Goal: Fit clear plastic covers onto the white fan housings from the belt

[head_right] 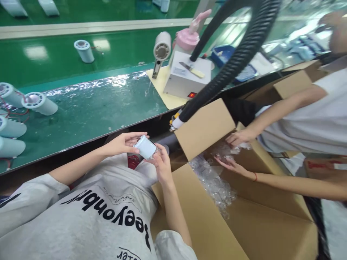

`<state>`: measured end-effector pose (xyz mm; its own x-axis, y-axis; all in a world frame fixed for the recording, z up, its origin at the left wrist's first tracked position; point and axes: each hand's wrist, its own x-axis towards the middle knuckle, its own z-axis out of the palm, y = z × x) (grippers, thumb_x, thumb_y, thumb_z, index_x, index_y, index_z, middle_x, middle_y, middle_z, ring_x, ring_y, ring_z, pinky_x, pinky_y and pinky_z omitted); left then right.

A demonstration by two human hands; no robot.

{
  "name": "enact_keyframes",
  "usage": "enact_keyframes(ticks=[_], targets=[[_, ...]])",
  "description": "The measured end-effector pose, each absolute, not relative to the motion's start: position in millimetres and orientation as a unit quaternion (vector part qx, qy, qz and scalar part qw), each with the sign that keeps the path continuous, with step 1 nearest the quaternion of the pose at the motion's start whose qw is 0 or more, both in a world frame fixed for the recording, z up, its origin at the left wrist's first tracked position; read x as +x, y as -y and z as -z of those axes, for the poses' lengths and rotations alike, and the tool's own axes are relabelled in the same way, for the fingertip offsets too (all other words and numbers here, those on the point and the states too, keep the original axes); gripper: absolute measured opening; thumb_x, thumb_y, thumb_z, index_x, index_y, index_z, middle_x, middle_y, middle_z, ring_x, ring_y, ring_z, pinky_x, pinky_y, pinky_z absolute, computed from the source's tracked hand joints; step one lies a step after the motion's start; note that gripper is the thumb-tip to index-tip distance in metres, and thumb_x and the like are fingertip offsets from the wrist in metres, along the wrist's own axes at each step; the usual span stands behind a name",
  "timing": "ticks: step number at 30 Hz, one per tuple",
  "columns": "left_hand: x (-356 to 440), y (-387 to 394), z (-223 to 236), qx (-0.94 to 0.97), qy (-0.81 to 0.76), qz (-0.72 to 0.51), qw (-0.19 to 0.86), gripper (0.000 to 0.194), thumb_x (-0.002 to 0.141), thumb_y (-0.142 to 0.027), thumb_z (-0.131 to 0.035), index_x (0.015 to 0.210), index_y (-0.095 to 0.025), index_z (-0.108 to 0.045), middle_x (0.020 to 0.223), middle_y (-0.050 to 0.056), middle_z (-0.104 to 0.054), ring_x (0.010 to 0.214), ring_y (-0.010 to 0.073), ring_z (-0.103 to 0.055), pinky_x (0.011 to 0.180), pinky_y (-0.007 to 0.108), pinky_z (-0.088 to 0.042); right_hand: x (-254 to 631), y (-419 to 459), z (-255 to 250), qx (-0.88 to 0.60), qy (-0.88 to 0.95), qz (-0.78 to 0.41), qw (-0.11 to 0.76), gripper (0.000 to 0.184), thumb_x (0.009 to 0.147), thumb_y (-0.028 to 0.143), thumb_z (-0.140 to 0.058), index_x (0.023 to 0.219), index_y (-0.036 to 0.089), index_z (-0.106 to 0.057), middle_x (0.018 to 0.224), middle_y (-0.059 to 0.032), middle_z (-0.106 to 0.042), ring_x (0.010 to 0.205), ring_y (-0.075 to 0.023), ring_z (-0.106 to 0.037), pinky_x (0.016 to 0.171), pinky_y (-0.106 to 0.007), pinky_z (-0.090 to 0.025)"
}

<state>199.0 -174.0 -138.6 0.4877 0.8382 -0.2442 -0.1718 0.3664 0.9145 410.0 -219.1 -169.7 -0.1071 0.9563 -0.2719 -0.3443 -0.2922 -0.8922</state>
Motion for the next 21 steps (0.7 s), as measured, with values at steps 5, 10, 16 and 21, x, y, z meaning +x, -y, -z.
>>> enact_keyframes(ticks=[5, 10, 16, 21], targets=[[252.8, 124.9, 156.0, 0.428, -0.384, -0.34, 0.744, 0.082, 0.051, -0.033, -0.1, 0.126, -0.014, -0.074, 0.125, 0.015, -0.076, 0.123, 0.0343, -0.068, 0.115, 0.054, -0.046, 423.5, 199.9, 208.8, -0.441, 0.238, -0.633, 0.59, 0.063, 0.065, 0.061, -0.087, 0.11, 0.027, -0.058, 0.101, -0.0031, -0.073, 0.079, -0.0226, -0.075, 0.07, -0.039, -0.065], [275.3, 101.1, 159.0, 0.46, -0.385, -0.328, 0.73, 0.078, 0.047, -0.04, -0.101, 0.116, -0.012, -0.078, 0.115, 0.013, -0.079, 0.12, 0.0335, -0.07, 0.117, 0.051, -0.044, 429.6, 182.1, 227.6, -0.422, 0.215, -0.614, 0.631, 0.061, 0.069, 0.062, -0.083, 0.111, 0.026, -0.056, 0.101, -0.0043, -0.074, 0.084, -0.0254, -0.077, 0.076, -0.043, -0.065], [264.5, 99.8, 150.3, 0.477, -0.41, -0.326, 0.705, 0.081, 0.049, -0.04, -0.1, 0.121, -0.012, -0.076, 0.119, 0.014, -0.078, 0.123, 0.0339, -0.068, 0.119, 0.05, -0.042, 419.3, 174.3, 232.3, -0.394, 0.205, -0.631, 0.637, 0.064, 0.067, 0.061, -0.084, 0.112, 0.025, -0.057, 0.101, -0.0056, -0.075, 0.093, -0.0283, -0.077, 0.079, -0.045, -0.066], [259.3, 101.3, 140.2, 0.488, -0.415, -0.33, 0.693, 0.082, 0.053, -0.037, -0.1, 0.127, -0.013, -0.073, 0.129, 0.014, -0.075, 0.129, 0.0347, -0.064, 0.119, 0.049, -0.042, 410.3, 171.7, 225.5, -0.388, 0.228, -0.629, 0.634, 0.062, 0.072, 0.066, -0.078, 0.113, 0.026, -0.056, 0.104, -0.0051, -0.074, 0.089, -0.0256, -0.075, 0.083, -0.047, -0.065]])
